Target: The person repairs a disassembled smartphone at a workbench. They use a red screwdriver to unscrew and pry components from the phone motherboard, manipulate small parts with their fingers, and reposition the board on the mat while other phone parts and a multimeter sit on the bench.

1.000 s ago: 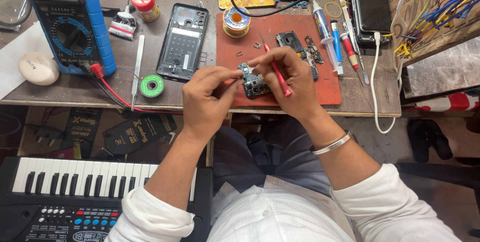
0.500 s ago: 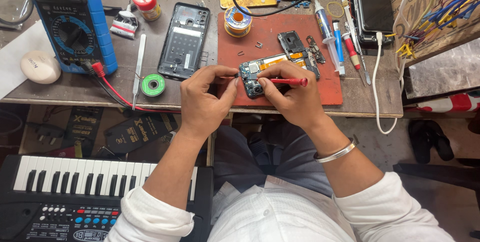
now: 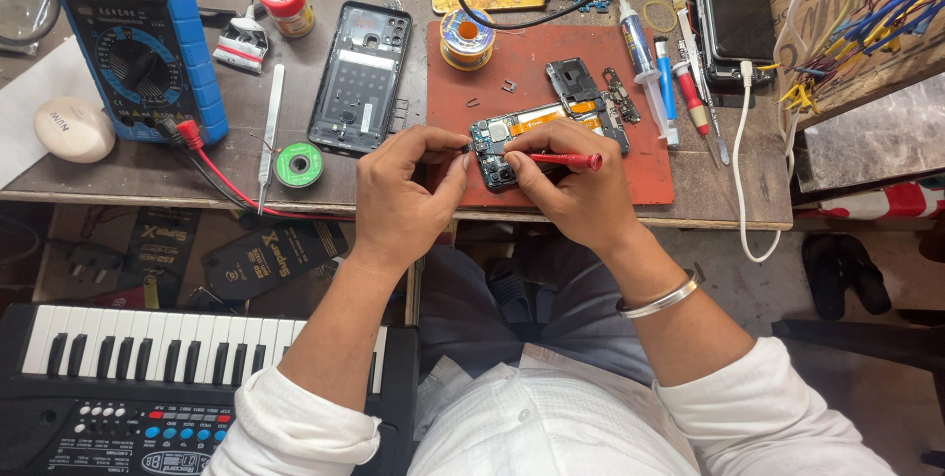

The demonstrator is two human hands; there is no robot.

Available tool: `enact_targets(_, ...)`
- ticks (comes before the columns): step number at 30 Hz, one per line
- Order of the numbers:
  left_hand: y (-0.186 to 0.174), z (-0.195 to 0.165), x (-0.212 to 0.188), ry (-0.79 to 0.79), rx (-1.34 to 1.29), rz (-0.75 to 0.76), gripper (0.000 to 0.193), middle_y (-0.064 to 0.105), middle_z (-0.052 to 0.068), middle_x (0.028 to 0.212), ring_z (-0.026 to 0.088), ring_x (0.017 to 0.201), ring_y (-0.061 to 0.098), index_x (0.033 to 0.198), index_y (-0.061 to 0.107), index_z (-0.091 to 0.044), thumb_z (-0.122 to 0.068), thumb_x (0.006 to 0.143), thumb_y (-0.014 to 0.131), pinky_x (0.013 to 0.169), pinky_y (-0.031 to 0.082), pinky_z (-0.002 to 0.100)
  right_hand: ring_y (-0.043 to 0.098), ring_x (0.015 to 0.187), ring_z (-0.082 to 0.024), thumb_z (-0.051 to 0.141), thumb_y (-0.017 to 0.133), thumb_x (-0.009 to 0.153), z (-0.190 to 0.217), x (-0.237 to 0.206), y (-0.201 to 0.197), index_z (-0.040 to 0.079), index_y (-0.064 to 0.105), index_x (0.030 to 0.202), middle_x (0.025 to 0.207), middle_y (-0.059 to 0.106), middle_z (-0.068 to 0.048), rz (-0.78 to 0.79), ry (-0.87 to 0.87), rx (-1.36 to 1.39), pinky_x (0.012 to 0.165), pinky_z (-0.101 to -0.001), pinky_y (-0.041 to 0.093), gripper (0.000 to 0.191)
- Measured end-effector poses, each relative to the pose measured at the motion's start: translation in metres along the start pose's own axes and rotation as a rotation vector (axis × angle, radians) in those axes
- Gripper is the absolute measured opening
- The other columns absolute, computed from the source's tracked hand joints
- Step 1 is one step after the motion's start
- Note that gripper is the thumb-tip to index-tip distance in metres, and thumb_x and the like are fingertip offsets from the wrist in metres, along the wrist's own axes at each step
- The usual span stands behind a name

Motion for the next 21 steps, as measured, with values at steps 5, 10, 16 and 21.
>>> enact_targets(5,0.0,-0.0004,0.0003,0.032,0.029,-0.005,0.011,0.075,0.007,0.091,0.015,0.082,0.074,0.099,0.074,-0.003,-0.004,0.089,0.076,0.075,0.059,0.029,0.071,0.088,-0.021,0.009,0.075,0.095,0.0023,0.0008,0.0005,0.0,0.073,0.1,0.096,0.074,-0.01,0.001,-0.042,-0.003,0.079,-0.0329,0.055,0.01)
enact_targets(10,0.0001,-0.0002,-0.0003,0.008,0.022,0.001,0.011,0.074,0.007,0.09,0.015,0.08,0.074,0.099,0.074,-0.003,-0.005,0.089,0.076,0.074,0.058,0.029,0.07,0.085,-0.021,0.008,0.074,0.094,0.0044,-0.0003,-0.0003,0.001,0.073,0.099,0.094,0.073,-0.01,-0.019,-0.023,0.0,0.076,-0.0317,0.054,0.009)
enact_targets(16,0.0001,-0.0011,-0.0004,0.025,0.027,0.008,0.011,0.074,0.007,0.09,0.016,0.082,0.074,0.1,0.073,-0.004,-0.006,0.089,0.076,0.075,0.058,0.029,0.07,0.084,-0.019,0.007,0.074,0.095,0.0046,-0.0008,-0.0012,0.001,0.072,0.099,0.093,0.073,-0.009,-0.03,-0.018,0.019,0.075,-0.0308,0.054,0.008)
enact_targets(21,0.0006,-0.0013,-0.0003,0.038,0.048,0.055,0.012,0.073,0.007,0.087,0.017,0.081,0.073,0.099,0.073,-0.004,-0.005,0.088,0.077,0.074,0.058,0.03,0.069,0.085,-0.021,0.008,0.075,0.094,0.0046,-0.0007,-0.0009,0.0,0.072,0.098,0.093,0.073,-0.01,-0.023,-0.034,-0.001,0.076,-0.032,0.054,0.009)
Point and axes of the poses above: each hand's wrist, its own x-axis towards the middle knuckle, its own y-axis out of the palm, z = x × y, the point moved 3 cm from there along x, towards the middle knuckle
